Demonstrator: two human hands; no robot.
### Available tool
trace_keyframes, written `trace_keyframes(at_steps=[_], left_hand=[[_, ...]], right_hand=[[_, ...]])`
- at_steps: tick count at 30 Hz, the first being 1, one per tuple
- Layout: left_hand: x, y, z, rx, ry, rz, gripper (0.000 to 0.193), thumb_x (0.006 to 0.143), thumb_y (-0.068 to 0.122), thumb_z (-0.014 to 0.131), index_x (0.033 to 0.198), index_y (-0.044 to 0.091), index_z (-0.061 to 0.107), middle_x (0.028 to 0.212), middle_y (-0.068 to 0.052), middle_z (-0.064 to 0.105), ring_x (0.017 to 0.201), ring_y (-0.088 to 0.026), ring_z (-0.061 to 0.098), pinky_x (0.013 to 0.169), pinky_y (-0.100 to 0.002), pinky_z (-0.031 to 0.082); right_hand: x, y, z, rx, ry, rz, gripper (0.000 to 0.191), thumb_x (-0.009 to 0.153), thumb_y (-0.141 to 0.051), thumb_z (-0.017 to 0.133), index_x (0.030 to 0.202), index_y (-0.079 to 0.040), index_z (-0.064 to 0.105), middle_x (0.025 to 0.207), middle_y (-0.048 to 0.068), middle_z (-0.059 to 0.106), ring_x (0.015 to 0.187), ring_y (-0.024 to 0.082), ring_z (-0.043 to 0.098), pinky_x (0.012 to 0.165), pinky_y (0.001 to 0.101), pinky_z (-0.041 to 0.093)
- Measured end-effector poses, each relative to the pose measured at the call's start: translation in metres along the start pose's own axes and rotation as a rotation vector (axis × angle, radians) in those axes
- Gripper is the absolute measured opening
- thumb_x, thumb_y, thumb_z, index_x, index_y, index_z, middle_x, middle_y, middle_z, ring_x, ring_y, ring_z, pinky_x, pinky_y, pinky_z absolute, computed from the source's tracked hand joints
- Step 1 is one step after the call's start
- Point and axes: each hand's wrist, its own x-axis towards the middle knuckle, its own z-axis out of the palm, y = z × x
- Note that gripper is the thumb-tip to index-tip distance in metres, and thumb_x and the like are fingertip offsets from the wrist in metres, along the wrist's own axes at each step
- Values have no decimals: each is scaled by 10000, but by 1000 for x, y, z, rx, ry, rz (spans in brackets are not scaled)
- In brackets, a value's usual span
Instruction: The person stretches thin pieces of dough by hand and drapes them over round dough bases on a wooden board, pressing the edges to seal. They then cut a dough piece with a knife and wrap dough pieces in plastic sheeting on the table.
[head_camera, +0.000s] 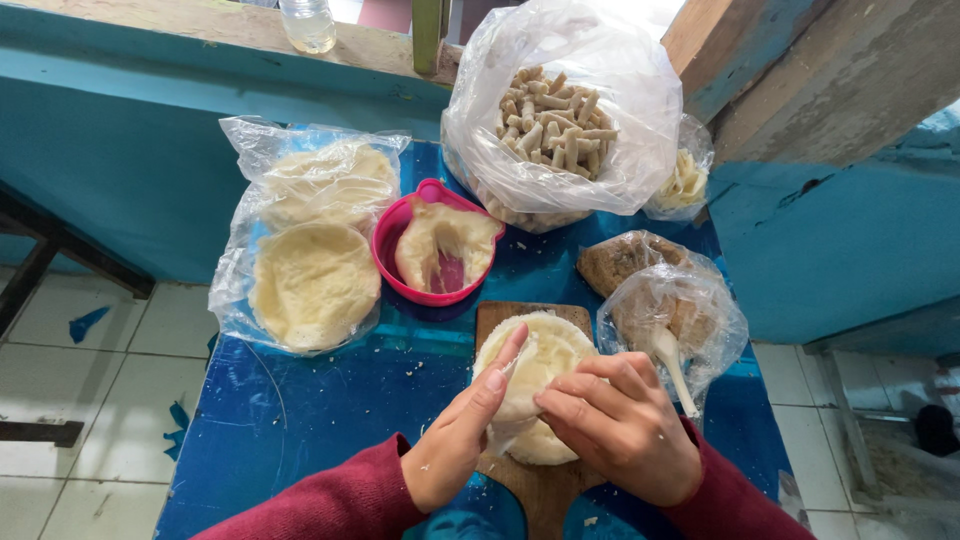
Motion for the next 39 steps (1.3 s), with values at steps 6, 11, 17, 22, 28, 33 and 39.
trace_keyframes(at_steps=[6,11,17,22,28,33,39], left_hand=[[0,1,0,55,53,100,626,1093,294,305,1644,27,171,1743,-123,215,1610,-211,164,1257,-325,147],[-1,-1,-3,-324,14,-36,772,1040,169,431,1698,206,28,1584,-218,448,1339,-257,478,1078,-345,392],[-1,1,2,-354,-51,108,953,955,-24,481,1659,209,-117,1614,-161,383,1418,-217,448,1152,-341,384],[-4,2,4,-265,-102,128,1045,866,-96,391,1634,207,-250,1698,-182,268,1487,-241,386,1195,-325,315],[-6,-3,5,190,-154,222,922,917,-118,412,1606,72,-172,1737,-158,-200,1615,-245,92,1265,-342,172],[-7,-8,13,190,-126,158,984,915,-97,384,1577,53,-328,1766,-184,-69,1615,-250,132,1259,-335,157],[-9,-9,15,232,-113,141,975,923,-98,389,1592,48,-306,1762,-208,-29,1606,-291,161,1259,-335,162]], right_hand=[[-6,2,-7,-45,24,-50,306,796,-121,804,1094,-137,735,1098,-30,707,1060,200,626,885,379,453],[-8,2,-10,-74,-2,-56,350,750,-150,734,1099,-138,753,1093,-18,711,1063,216,624,879,395,456],[-6,-1,-11,19,20,25,291,766,-179,825,1038,-127,736,1032,-14,699,1003,226,619,846,382,465],[-4,-14,-5,180,88,215,244,780,-87,840,995,-99,725,970,10,715,932,217,657,819,353,508],[-1,-23,4,222,87,263,261,756,-122,857,976,-83,722,947,36,715,902,232,663,809,363,518],[-3,-24,9,169,103,271,235,761,-95,841,961,-75,718,935,39,715,880,239,660,793,365,515],[-5,-22,15,174,147,308,189,770,-64,801,929,-70,697,928,55,712,891,261,661,807,374,527]])
